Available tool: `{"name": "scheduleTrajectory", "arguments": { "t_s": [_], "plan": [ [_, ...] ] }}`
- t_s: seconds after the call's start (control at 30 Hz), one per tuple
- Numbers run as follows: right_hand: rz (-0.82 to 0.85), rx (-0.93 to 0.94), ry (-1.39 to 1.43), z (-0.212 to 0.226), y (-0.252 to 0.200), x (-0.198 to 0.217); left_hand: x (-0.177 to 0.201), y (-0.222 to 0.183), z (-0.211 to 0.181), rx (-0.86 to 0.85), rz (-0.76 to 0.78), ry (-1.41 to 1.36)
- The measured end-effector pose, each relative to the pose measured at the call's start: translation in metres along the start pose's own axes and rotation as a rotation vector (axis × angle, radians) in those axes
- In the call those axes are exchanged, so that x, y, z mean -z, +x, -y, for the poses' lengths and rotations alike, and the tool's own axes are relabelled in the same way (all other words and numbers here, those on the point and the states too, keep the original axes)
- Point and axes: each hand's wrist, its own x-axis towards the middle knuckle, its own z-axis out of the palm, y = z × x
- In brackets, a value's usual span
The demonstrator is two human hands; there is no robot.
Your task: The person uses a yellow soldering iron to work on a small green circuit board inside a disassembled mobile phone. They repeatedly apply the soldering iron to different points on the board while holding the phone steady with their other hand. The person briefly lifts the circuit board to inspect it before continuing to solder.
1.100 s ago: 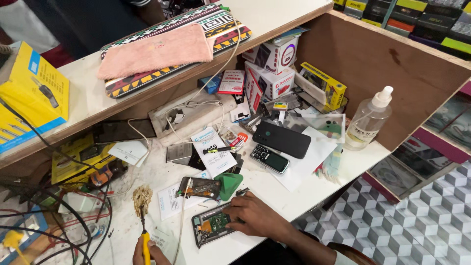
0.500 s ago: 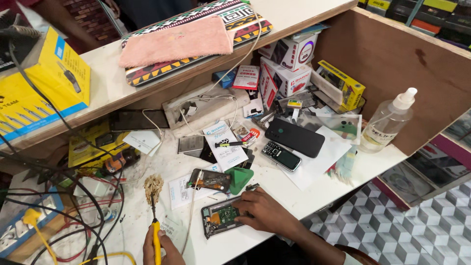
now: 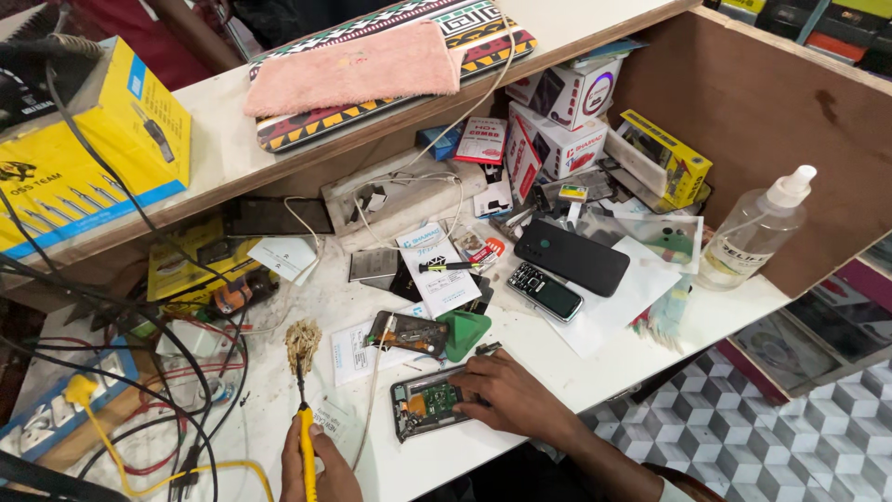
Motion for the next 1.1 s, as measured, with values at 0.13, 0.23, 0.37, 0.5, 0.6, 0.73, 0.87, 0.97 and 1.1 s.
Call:
{"name": "scheduleTrajectory", "arguments": {
  "t_s": [0.13,0.23,0.37,0.5,0.6,0.73,0.87,0.97,1.1],
  "plan": [
    [0.005,-0.011,0.017,0.001,0.001,0.001,-0.001,0.000,0.000,-0.064,-0.006,-0.047],
    [0.048,-0.058,0.040,0.001,0.000,0.003,0.000,0.001,-0.002,-0.074,0.001,-0.041],
    [-0.006,0.002,0.022,0.002,0.000,0.003,0.005,-0.002,-0.015,-0.181,-0.043,0.100],
    [-0.011,0.012,0.022,0.001,0.000,0.004,0.004,-0.004,-0.032,-0.137,-0.086,0.082],
    [-0.003,0.013,0.018,0.000,-0.001,0.004,0.004,-0.007,-0.041,-0.121,-0.094,0.088],
    [0.005,-0.013,0.044,0.002,0.001,0.005,0.002,-0.005,-0.045,-0.164,-0.139,0.090],
    [0.014,-0.027,0.029,0.002,0.001,0.005,0.001,-0.004,-0.045,-0.191,-0.178,0.143],
    [0.017,-0.031,0.036,0.002,0.002,0.006,0.002,-0.005,-0.047,-0.203,-0.183,0.155],
    [-0.011,-0.014,0.032,0.003,0.003,0.004,0.003,-0.005,-0.050,-0.186,-0.165,0.125]
  ]
}}
